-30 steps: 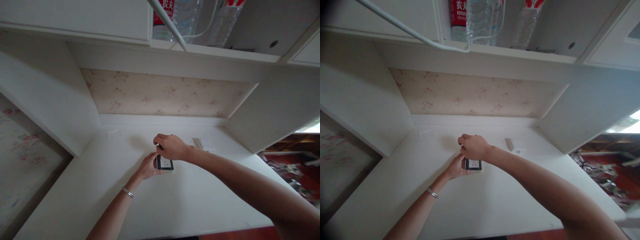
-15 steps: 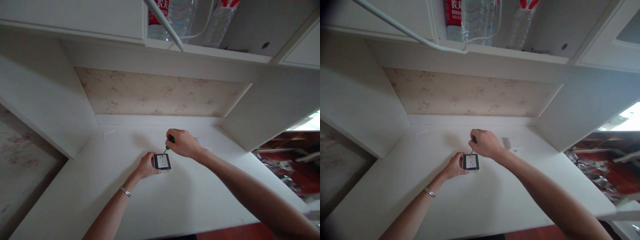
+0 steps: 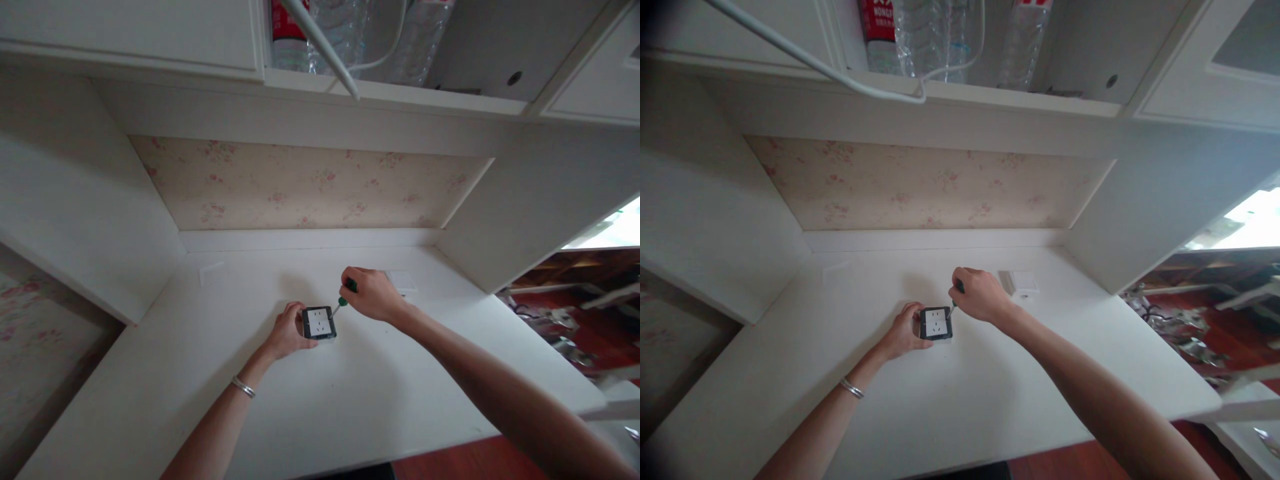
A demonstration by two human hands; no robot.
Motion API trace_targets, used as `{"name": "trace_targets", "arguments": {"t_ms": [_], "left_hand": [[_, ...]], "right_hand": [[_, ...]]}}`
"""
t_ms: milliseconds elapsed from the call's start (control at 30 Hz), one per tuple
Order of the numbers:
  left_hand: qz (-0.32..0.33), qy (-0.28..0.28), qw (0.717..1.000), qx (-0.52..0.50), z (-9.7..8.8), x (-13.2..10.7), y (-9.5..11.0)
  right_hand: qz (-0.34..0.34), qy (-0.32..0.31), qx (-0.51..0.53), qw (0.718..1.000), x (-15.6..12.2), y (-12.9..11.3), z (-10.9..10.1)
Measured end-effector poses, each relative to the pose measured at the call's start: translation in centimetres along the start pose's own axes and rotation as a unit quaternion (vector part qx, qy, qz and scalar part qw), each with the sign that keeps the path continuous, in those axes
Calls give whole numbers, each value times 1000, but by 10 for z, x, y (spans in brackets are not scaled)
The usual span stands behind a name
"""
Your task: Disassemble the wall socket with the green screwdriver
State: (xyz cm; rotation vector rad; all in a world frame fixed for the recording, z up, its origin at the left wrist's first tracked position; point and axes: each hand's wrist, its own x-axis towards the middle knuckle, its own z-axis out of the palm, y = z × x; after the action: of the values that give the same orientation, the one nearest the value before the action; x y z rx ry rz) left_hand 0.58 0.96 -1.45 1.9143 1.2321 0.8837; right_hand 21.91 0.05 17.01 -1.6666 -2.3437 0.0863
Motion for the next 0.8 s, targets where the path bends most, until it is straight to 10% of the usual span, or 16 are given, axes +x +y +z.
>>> {"name": "trace_targets", "arguments": {"t_ms": [800], "left_hand": [[-10,4,1000,-21,2,0,1]], "right_hand": [[-11,-58,-62,996,17,-12,-10]]}}
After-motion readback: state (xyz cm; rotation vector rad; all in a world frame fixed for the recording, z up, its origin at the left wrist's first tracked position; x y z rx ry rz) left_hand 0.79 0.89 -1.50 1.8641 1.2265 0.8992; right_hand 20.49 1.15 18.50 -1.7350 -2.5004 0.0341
